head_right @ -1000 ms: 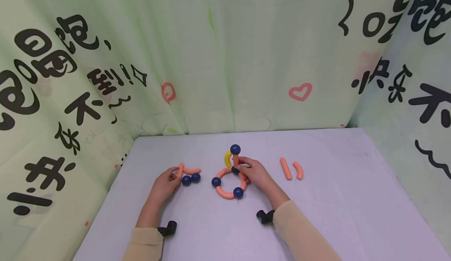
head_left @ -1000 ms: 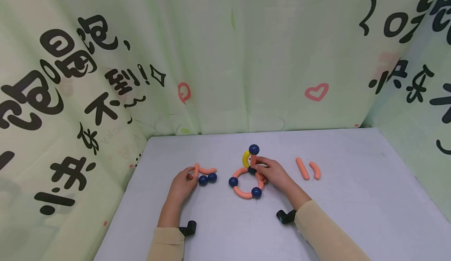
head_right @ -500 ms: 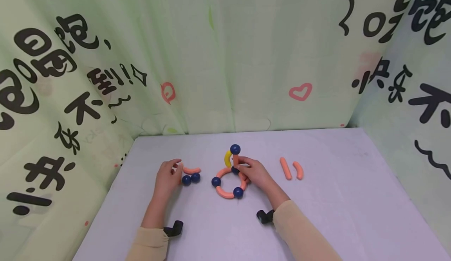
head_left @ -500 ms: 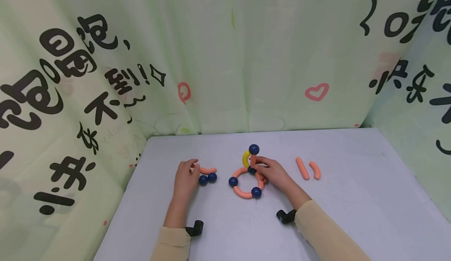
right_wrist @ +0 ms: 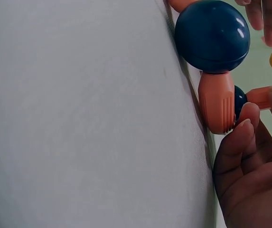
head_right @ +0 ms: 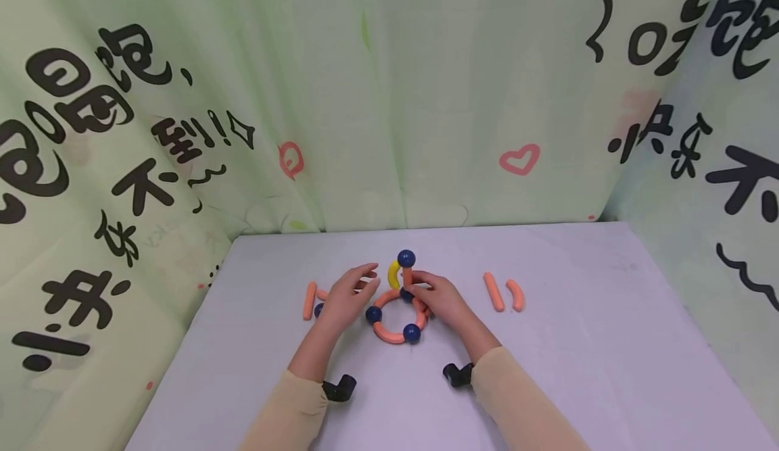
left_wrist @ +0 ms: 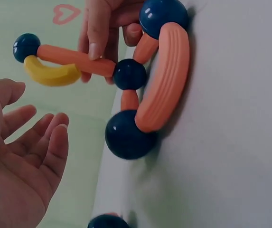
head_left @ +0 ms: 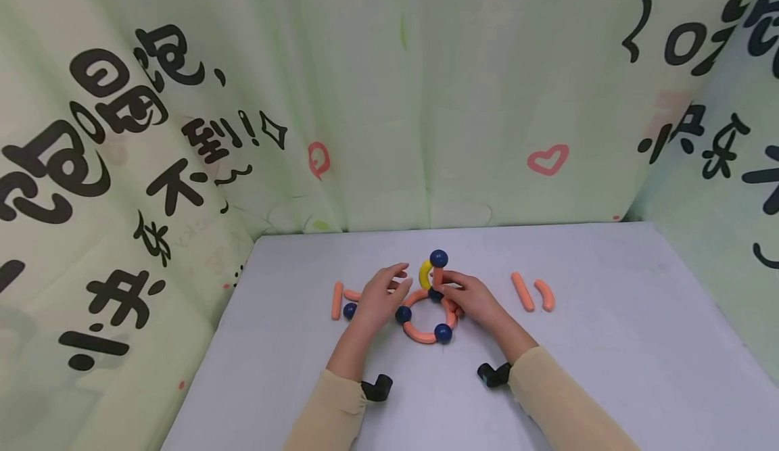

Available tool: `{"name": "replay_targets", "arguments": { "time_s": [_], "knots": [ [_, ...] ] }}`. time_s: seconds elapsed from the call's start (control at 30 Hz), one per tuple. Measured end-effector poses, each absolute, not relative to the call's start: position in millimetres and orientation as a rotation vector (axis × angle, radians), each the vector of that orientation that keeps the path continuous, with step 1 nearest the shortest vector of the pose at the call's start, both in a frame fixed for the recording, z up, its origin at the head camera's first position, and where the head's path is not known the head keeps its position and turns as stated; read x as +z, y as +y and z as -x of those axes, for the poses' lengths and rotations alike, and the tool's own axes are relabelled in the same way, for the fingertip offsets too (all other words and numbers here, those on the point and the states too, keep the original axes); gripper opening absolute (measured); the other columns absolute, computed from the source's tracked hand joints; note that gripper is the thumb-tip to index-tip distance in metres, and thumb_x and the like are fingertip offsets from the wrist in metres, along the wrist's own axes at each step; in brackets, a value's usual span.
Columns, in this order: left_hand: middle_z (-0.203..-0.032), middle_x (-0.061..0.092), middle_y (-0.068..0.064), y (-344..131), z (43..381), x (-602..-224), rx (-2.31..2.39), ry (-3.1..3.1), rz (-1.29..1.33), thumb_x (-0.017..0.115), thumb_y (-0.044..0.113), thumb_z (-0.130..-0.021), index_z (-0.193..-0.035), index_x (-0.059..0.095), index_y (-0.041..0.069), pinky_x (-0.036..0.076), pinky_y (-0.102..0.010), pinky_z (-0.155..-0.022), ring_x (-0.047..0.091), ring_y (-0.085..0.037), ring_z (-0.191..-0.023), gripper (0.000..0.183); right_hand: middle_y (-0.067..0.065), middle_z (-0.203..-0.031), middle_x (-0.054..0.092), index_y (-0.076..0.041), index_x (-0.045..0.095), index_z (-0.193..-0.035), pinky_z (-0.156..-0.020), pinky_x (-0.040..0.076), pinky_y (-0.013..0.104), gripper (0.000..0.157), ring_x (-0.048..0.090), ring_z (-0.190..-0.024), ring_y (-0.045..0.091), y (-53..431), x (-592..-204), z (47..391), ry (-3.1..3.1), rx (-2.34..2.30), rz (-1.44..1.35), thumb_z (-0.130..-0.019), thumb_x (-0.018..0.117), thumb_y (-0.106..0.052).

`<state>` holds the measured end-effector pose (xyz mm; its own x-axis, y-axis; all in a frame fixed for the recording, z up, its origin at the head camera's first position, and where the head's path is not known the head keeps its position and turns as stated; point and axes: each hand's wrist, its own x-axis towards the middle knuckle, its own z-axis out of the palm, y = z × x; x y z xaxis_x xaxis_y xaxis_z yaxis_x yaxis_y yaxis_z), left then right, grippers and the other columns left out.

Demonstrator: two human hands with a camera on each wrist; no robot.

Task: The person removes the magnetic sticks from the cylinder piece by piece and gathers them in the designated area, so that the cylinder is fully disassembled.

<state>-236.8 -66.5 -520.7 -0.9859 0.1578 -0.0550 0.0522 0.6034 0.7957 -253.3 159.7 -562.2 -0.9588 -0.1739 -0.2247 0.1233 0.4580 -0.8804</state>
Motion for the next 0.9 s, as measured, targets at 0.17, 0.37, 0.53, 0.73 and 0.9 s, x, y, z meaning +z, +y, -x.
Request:
{"name": "replay_targets", "arguments": {
  "time_s": [0.17,0.37,0.53,0.73,0.9],
  "knots": [
    [-0.136,0.058,0.003,-53,244,-514,1.368,2.684,-0.25,0.055,0.044,-0.1,-0.146,0.047,0.032,0.053,-0.04,-0.097,0.057,-0.018,-0.122,0.048,0.007,-0.116,0.065,-0.026,0.058,-0.137,-0.061,0.051,0.028,0.045,0.058,-0.067,0.02,160,-563,253,2.429,-1.499,0.037,-0.095,0.062,-0.043],
    [-0.139,0.057,0.001,-44,250,-510,1.402,2.653,-0.349,0.052,0.048,-0.1,-0.145,0.048,0.031,0.052,-0.041,-0.1,0.057,-0.021,-0.124,0.048,0.007,-0.109,0.066,-0.025,0.058,-0.138,-0.06,0.05,0.029,0.045,0.057,-0.063,0.02,160,-562,252,2.431,-1.501,0.051,-0.096,0.061,-0.042],
    [-0.138,0.057,0.001,-37,251,-509,1.427,2.621,-0.336,0.053,0.048,-0.1,-0.144,0.048,0.035,0.053,-0.041,-0.099,0.057,-0.022,-0.123,0.047,0.007,-0.098,0.066,-0.024,0.058,-0.138,-0.059,0.051,0.029,0.042,0.057,-0.061,0.019,161,-561,251,2.435,-1.51,0.079,-0.098,0.06,-0.038],
    [-0.133,0.06,0.003,-31,251,-511,1.459,2.62,-0.286,0.057,0.047,-0.098,-0.142,0.05,0.037,0.055,-0.038,-0.096,0.058,-0.02,-0.12,0.045,0.006,-0.088,0.065,-0.023,0.058,-0.138,-0.061,0.051,0.028,0.043,0.057,-0.063,0.019,161,-560,252,2.45,-1.496,0.092,-0.099,0.059,-0.038],
    [-0.13,0.063,0.004,-30,252,-513,1.478,2.609,-0.243,0.058,0.048,-0.097,-0.139,0.054,0.038,0.055,-0.037,-0.094,0.058,-0.019,-0.118,0.043,0.005,-0.098,0.066,-0.022,0.057,-0.139,-0.068,0.048,0.029,0.045,0.058,-0.074,0.018,161,-561,253,2.471,-1.473,0.096,-0.098,0.058,-0.041]
  ]
}}
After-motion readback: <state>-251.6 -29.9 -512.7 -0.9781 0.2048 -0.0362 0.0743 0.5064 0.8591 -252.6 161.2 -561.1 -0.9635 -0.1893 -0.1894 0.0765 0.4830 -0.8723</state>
